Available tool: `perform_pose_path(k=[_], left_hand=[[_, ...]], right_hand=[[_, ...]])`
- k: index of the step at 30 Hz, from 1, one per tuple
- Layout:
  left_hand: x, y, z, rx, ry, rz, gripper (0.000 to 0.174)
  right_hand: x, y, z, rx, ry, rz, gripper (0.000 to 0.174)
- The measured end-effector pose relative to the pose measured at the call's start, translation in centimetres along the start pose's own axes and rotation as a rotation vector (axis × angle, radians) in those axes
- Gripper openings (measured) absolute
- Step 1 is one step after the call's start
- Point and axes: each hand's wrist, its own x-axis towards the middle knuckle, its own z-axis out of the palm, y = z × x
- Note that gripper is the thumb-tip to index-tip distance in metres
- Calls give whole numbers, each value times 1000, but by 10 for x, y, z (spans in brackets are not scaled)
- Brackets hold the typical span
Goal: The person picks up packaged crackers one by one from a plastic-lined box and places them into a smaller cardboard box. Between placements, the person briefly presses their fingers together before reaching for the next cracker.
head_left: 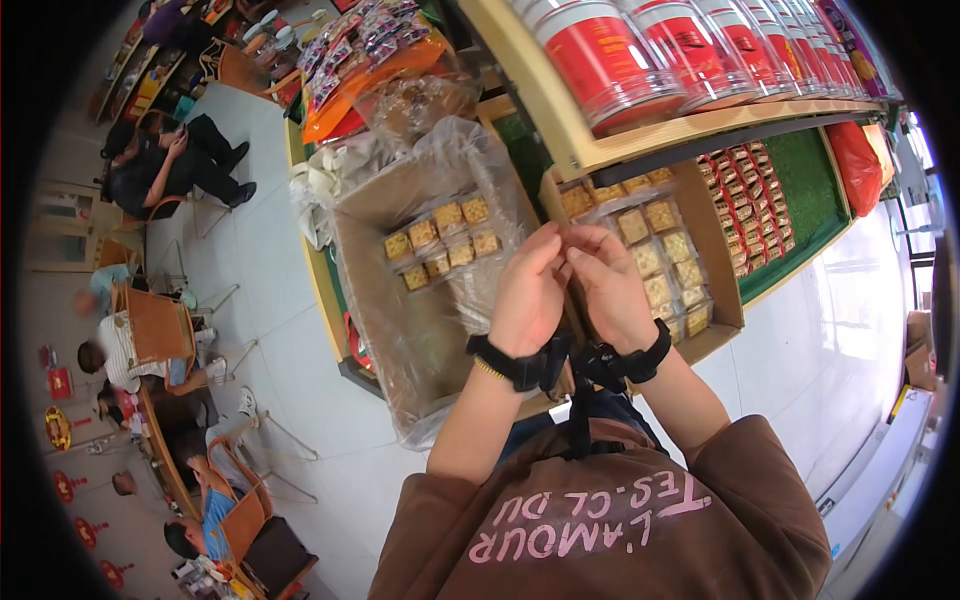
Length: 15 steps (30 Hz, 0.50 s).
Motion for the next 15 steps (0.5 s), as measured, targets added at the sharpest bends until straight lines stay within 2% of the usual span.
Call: perform_pose_path(k=[2,6,9,13,14,15], left_hand=[[-24,20,-13,-2,26,34,32],[-52,44,-35,-10,158,196,34],[-50,45,-67,-128,101,212,35],[-31,30,-104,-343,24,225,24],[-28,22,-105,-430,171,108,20],[-28,18,-105,-474,179,43,19]], right_hand=[[-10,9,27,17,-47,25,25],[-15,38,67,-103,-116,42,24],[-12,52,82,-206,-135,90,24],[-5,66,83,-275,-114,102,23],[-5,67,85,-281,-105,109,22],[-6,67,87,-282,-85,131,22]])
